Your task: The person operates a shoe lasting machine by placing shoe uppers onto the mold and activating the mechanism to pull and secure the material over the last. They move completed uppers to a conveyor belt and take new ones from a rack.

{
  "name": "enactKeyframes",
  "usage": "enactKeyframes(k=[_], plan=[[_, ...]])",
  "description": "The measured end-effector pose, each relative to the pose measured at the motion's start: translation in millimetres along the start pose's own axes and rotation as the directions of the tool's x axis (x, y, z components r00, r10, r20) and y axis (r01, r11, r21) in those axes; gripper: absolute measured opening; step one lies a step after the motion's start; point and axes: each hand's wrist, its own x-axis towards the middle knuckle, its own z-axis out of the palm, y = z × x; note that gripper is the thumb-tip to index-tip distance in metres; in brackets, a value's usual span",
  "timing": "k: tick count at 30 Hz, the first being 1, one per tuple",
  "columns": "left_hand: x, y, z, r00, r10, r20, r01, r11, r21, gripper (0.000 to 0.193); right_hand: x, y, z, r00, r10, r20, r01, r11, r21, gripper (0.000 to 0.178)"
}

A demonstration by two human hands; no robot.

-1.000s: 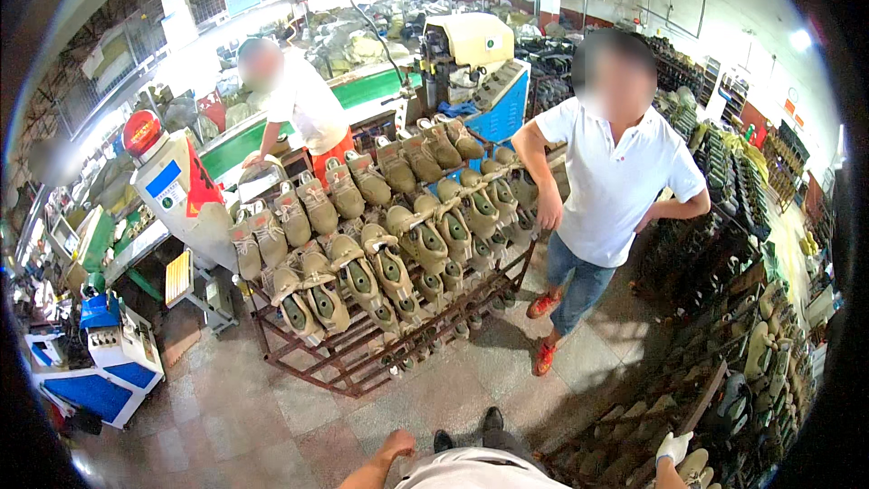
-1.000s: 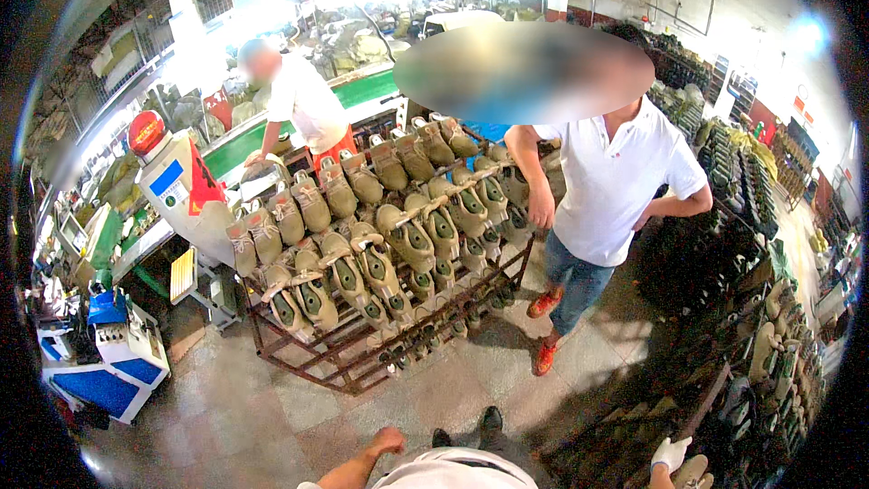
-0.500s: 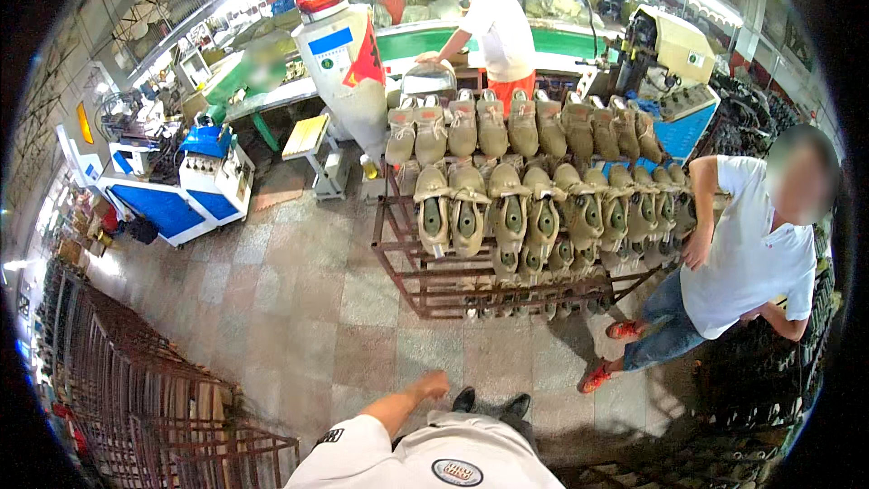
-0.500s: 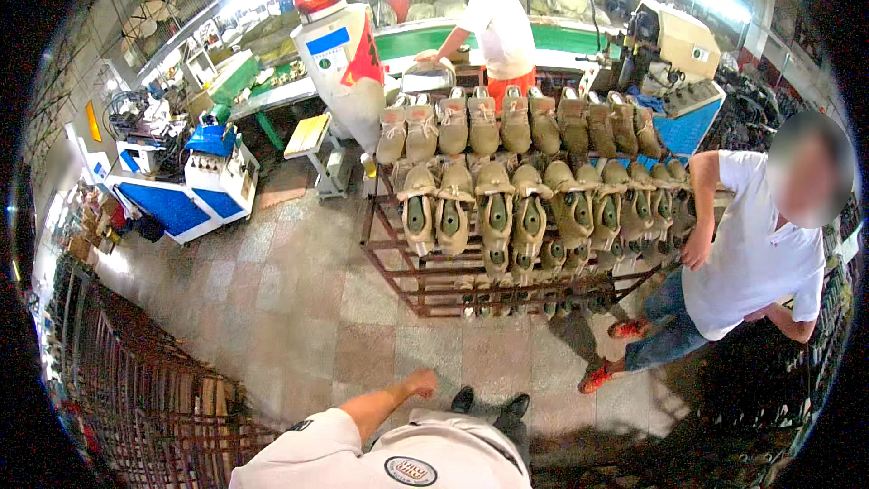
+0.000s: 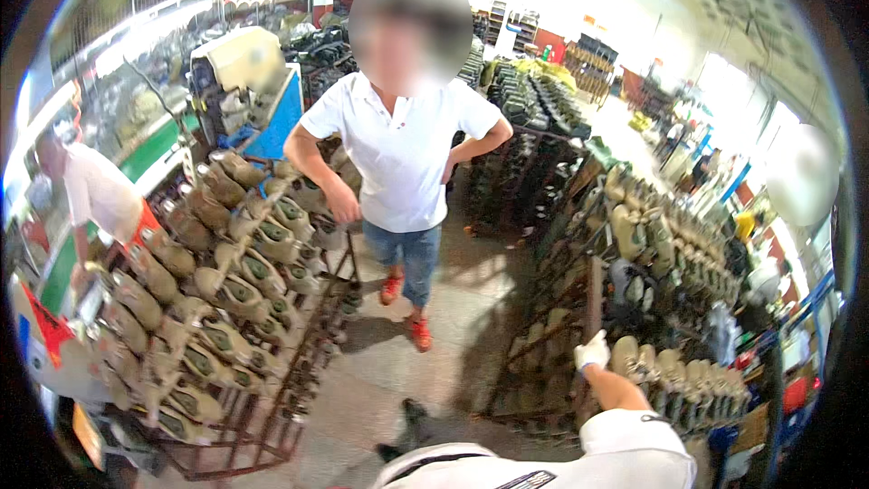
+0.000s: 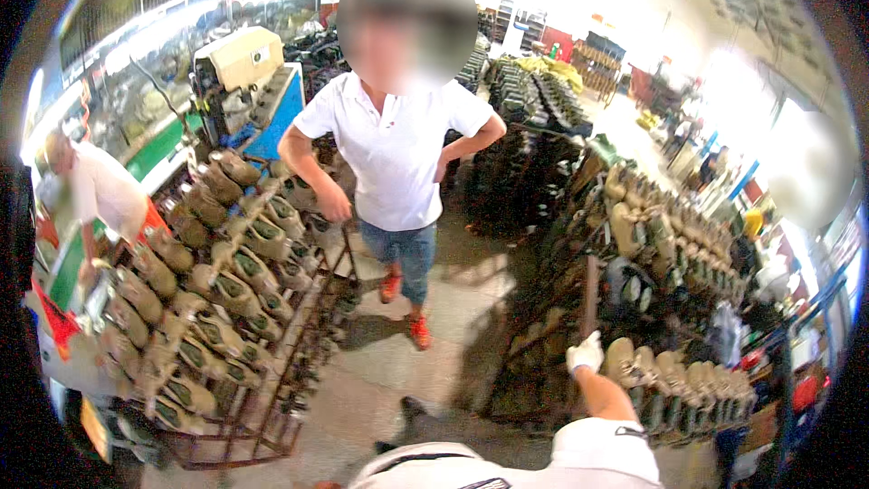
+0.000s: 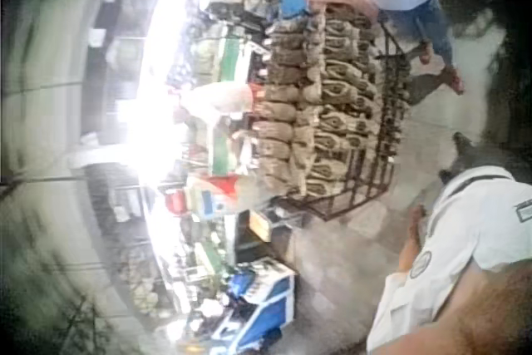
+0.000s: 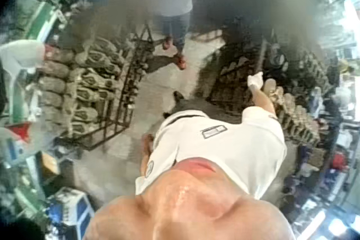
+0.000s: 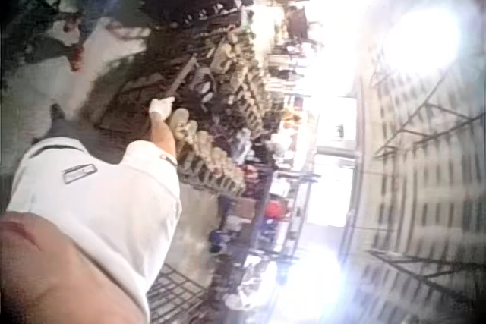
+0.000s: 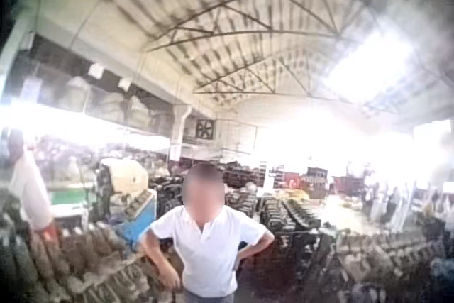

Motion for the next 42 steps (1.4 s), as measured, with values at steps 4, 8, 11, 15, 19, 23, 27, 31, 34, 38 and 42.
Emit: enactKeyframes(k=[4, 8, 11, 15, 19, 23, 27, 31, 34, 38, 42], plan=[[2, -2, -25, 1.000, -0.022, -0.004, 0.023, 0.999, 0.050, 0.016, -12, 3, 3, 0.996, -0.009, 0.083, 0.009, 1.000, -0.004, 0.084], [6, 0, -28, 1.000, -0.002, 0.015, 0.001, 0.998, 0.070, 0.016, -14, 2, -1, 0.995, 0.027, 0.091, -0.026, 1.000, -0.007, 0.079], [3, 3, -26, 1.000, -0.001, 0.022, -0.001, 0.997, 0.082, 0.017, -13, 4, -4, 0.998, -0.010, 0.065, 0.011, 1.000, -0.007, 0.082], [-3, -1, -26, 1.000, -0.003, 0.023, 0.001, 0.995, 0.099, 0.017, -6, 5, 7, 0.997, 0.009, 0.071, -0.008, 1.000, -0.004, 0.084], [-7, -1, -20, 1.000, 0.002, 0.019, -0.004, 0.994, 0.109, 0.018, -7, 1, 1, 0.997, 0.019, 0.075, -0.019, 1.000, -0.001, 0.082], [-6, -3, -21, 1.000, 0.009, 0.018, -0.011, 0.992, 0.125, 0.019, -9, 3, -3, 0.996, 0.014, 0.093, -0.014, 1.000, 0.001, 0.080], [-10, -7, -18, 1.000, 0.017, 0.016, -0.019, 0.990, 0.137, 0.019, -13, -2, -12, 0.990, 0.029, 0.138, -0.032, 0.999, 0.020, 0.080], [-13, -11, -10, 0.999, 0.039, 0.023, -0.042, 0.985, 0.168, 0.020, -8, 3, -5, 0.991, 0.019, 0.131, -0.015, 0.999, -0.031, 0.084], [-18, -24, -9, 0.988, 0.148, 0.042, -0.148, 0.843, 0.518, 0.026, -12, -1, -3, 0.993, -0.004, 0.119, 0.007, 1.000, -0.019, 0.083], [-19, 3, -11, 0.997, 0.073, -0.004, -0.070, 0.965, 0.252, 0.024, -9, 5, -5, 0.993, 0.017, 0.114, -0.018, 1.000, 0.009, 0.075], [-19, 1, -13, 0.999, 0.051, 0.005, -0.051, 0.974, 0.222, 0.023, -14, -5, -12, 0.994, 0.001, 0.114, -0.004, 1.000, 0.028, 0.075]])
